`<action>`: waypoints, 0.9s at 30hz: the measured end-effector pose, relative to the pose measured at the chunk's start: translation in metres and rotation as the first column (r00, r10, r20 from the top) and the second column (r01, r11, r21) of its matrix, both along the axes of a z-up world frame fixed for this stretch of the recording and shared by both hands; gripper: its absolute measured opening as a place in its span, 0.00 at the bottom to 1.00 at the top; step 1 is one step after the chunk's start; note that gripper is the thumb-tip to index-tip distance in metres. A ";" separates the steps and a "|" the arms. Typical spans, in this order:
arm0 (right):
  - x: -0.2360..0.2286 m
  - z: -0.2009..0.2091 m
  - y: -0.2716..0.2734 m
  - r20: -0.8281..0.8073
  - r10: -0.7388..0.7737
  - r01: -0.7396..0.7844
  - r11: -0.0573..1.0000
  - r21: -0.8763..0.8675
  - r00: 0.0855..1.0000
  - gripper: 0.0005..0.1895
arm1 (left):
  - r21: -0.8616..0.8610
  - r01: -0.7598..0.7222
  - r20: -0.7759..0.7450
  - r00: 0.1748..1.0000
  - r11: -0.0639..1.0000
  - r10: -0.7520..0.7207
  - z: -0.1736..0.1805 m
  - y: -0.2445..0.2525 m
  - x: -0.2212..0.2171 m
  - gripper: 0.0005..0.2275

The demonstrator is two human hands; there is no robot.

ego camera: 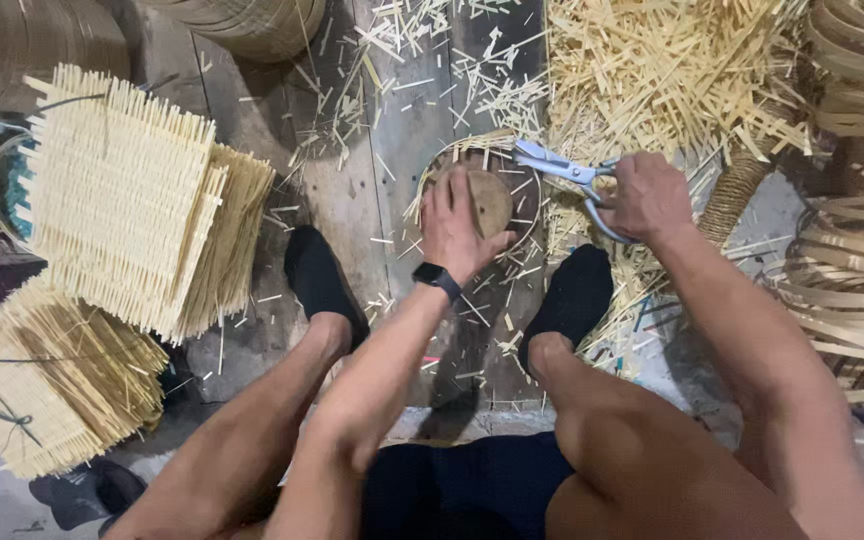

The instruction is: The person sits on the floor and repeatedly trims the edges of woven bamboo trays using shears. They place a tray on a wooden block, cut the excess bamboo strips around the rim, and then stack the finished trays.

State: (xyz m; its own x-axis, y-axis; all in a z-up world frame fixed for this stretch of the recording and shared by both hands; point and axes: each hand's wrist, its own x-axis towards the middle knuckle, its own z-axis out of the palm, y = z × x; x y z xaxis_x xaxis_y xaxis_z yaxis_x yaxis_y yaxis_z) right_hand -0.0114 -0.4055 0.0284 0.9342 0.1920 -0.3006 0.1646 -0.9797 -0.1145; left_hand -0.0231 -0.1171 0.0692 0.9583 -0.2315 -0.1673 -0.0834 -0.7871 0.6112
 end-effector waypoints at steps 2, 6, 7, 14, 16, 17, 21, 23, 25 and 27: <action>-0.002 0.005 0.001 0.097 0.043 -0.044 0.999 0.000 0.994 0.36 | 0.054 -0.050 -0.031 0.998 0.997 0.051 0.001 -0.007 -0.005 0.52; 0.002 0.013 0.012 -0.182 -0.085 0.084 0.996 -0.012 0.980 0.33 | 0.062 0.145 -0.041 0.989 0.987 -0.143 0.003 0.003 -0.002 0.52; 0.005 0.015 0.013 -0.324 -0.147 0.146 0.989 -0.025 0.935 0.33 | 0.092 0.188 -0.027 0.982 0.978 -0.187 0.004 0.008 0.002 0.52; 0.012 0.011 0.010 -0.067 0.033 -0.041 0.991 -0.129 0.997 0.30 | 0.037 0.403 0.010 0.915 0.915 -0.403 0.004 0.022 0.019 0.51; 0.006 0.007 0.010 -0.210 -0.087 0.080 0.996 -0.041 0.974 0.15 | 0.103 0.426 -0.024 0.904 0.899 -0.426 0.005 0.022 0.016 0.52; 0.008 0.007 0.009 -0.229 -0.066 0.057 0.997 -0.046 0.971 0.18 | 0.137 0.436 -0.032 0.899 0.889 -0.436 0.006 0.020 0.017 0.52; 0.011 0.014 0.014 -0.229 -0.046 0.044 0.999 -0.014 0.972 0.30 | 0.123 0.092 -0.008 0.996 0.988 -0.091 0.007 0.007 0.001 0.53; 0.013 0.019 0.016 -0.184 -0.035 0.030 0.999 -0.032 0.982 0.34 | 0.108 -0.138 0.011 0.990 0.984 0.138 0.003 -0.001 -0.006 0.52; 0.014 0.021 0.018 -0.143 0.025 -0.040 0.993 -0.110 0.989 0.34 | 0.123 -0.012 -0.004 1.000 0.992 0.013 -0.003 -0.003 -0.010 0.51; 0.013 0.020 0.019 -0.100 0.019 -0.027 0.997 -0.076 0.995 0.30 | 0.128 0.070 -0.024 0.997 0.989 -0.068 -0.008 0.003 -0.010 0.50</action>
State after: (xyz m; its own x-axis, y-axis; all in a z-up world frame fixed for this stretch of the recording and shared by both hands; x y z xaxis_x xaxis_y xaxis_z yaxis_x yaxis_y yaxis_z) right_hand 0.0020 -0.3863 0.0484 0.8948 0.1860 -0.4059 0.1791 -0.9823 -0.0554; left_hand -0.0330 -0.1140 0.0610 0.9371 -0.2725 -0.2181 -0.1296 -0.8519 0.5074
